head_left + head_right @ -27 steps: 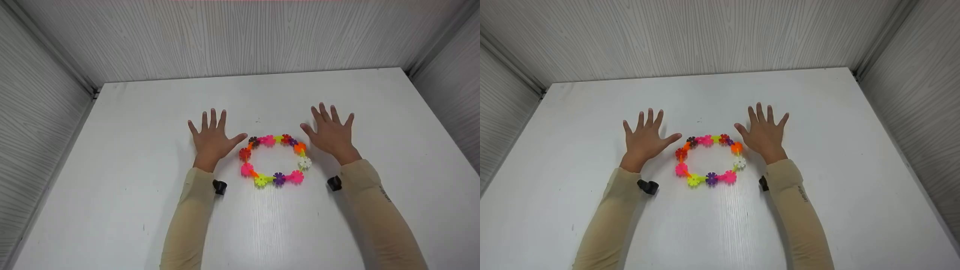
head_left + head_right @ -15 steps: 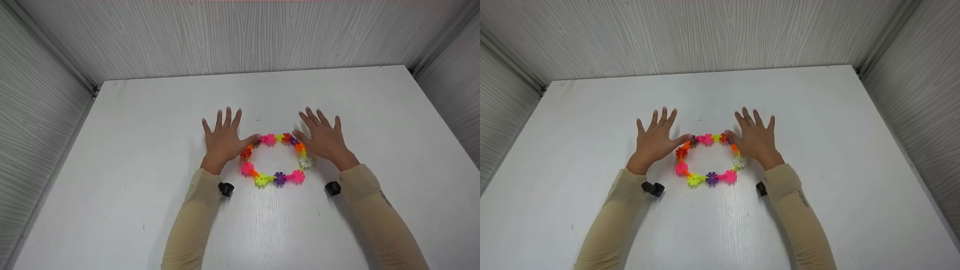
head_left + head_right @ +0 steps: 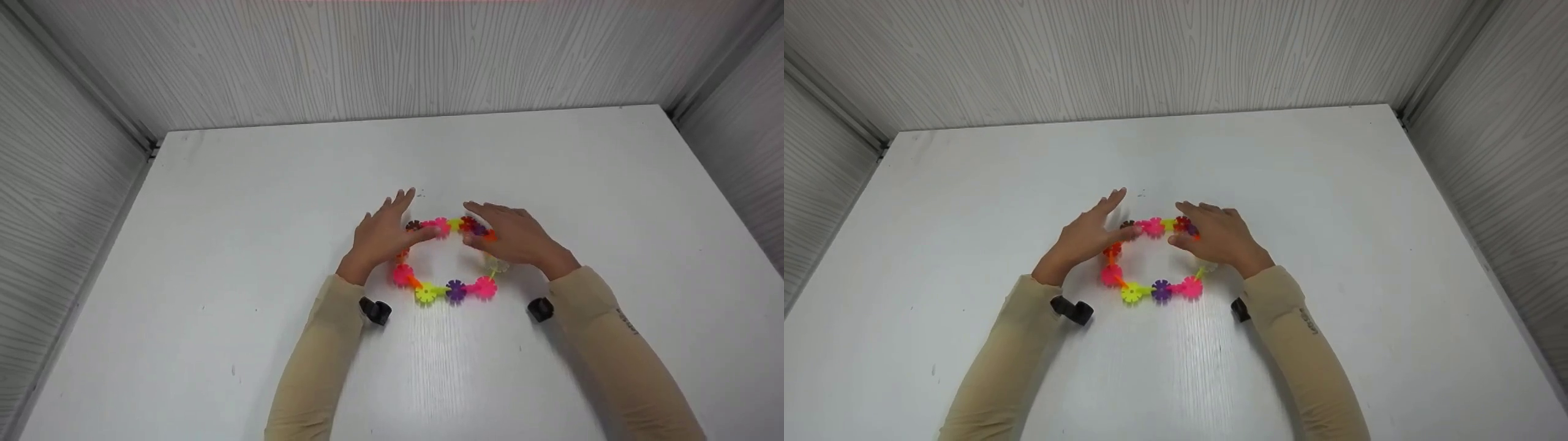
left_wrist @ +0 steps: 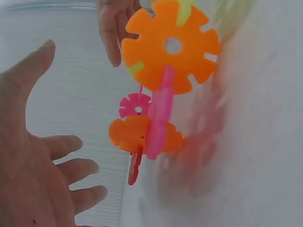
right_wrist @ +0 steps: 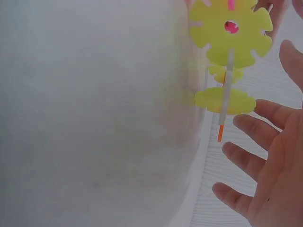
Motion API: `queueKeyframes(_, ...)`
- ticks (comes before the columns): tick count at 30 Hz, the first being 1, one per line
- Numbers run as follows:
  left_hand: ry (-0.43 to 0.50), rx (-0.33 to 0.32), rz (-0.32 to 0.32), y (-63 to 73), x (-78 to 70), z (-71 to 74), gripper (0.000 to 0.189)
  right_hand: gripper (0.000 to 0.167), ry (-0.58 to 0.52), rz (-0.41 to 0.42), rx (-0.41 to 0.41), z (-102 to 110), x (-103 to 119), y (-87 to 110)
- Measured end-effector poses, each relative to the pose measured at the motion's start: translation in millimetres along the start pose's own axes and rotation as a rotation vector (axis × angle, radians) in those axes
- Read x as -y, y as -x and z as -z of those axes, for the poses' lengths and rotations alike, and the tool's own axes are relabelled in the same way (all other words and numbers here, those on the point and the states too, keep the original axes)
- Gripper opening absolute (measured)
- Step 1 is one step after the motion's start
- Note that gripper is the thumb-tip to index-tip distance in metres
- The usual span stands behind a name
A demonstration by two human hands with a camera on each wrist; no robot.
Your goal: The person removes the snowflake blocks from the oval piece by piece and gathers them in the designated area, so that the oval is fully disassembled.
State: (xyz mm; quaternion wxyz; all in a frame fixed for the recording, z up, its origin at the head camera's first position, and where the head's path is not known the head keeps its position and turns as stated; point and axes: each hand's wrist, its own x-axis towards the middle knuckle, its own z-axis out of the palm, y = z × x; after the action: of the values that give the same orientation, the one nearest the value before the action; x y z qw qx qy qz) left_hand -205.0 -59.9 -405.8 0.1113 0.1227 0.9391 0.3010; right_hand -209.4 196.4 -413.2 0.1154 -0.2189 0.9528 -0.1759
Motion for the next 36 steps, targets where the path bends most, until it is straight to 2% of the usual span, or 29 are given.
queueKeyframes(4,0.075,0.021,-0.012,-2.0,2.5,-4.5,0.098,0.074,-0.016,0.038,0.039,-1.3,3.8,-1.4)
queueKeyframes(12,0.197,0.063,-0.001,-4.0,4.6,-12.7,0.095,0.07,-0.027,0.014,0.059,-1.6,8.6,-5.3)
queueKeyframes(15,0.199,0.075,0.0,-6.8,4.3,-16.0,0.091,0.066,-0.018,0.017,0.048,-2.4,8.5,-7.8)
queueKeyframes(24,0.112,0.083,-0.025,-13.1,3.1,-23.3,0.075,0.051,0.028,0.0,0.046,-5.7,10.5,-15.0)
queueKeyframes(29,0.118,0.068,-0.025,-14.3,2.4,-24.2,0.064,0.04,0.041,-0.013,0.027,-6.3,12.6,-18.3)
queueKeyframes(36,0.183,0.086,-0.012,-15.6,2.9,-25.4,0.051,0.033,0.045,-0.011,0.004,-7.8,13.1,-18.8)
